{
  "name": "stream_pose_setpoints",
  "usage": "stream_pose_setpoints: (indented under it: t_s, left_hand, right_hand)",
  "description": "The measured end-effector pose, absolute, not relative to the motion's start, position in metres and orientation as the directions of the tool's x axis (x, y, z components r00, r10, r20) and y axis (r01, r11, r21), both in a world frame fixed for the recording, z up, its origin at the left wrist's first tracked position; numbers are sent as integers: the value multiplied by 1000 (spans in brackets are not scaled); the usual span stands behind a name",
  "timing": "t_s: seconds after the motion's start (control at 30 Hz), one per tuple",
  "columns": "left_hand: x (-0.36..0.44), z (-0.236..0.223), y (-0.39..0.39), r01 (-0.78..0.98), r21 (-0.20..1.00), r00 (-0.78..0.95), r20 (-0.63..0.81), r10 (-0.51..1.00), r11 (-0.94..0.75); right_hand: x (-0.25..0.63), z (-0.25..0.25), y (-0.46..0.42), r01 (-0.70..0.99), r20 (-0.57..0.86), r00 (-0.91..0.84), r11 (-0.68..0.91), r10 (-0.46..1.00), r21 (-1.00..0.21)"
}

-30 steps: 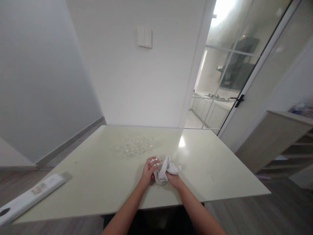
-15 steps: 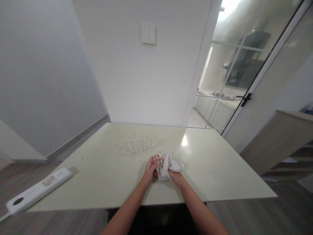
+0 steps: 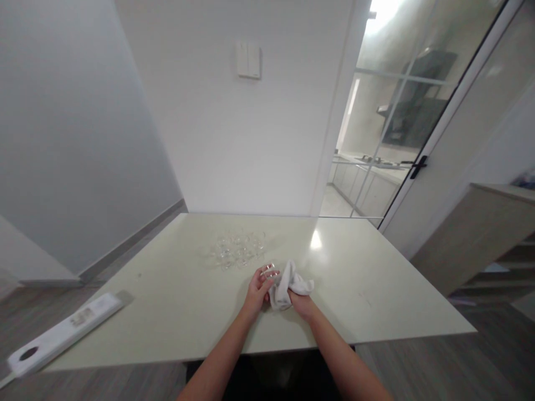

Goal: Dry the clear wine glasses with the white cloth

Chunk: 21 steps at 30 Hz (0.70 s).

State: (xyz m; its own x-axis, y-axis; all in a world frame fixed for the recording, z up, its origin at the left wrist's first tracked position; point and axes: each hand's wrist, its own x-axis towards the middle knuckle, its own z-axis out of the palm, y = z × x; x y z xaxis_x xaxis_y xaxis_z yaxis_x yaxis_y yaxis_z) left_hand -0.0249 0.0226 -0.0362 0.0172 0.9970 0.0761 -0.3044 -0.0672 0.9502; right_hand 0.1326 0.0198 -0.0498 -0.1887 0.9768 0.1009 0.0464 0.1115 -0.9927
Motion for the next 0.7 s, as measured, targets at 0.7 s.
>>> stream_pose_setpoints:
  t_s: [0.7]
  left_hand:
    - [-32, -16, 13, -542, 835, -40, 87, 995, -95]
  right_hand:
    - [130, -57, 27, -493, -76, -229, -183, 971, -850]
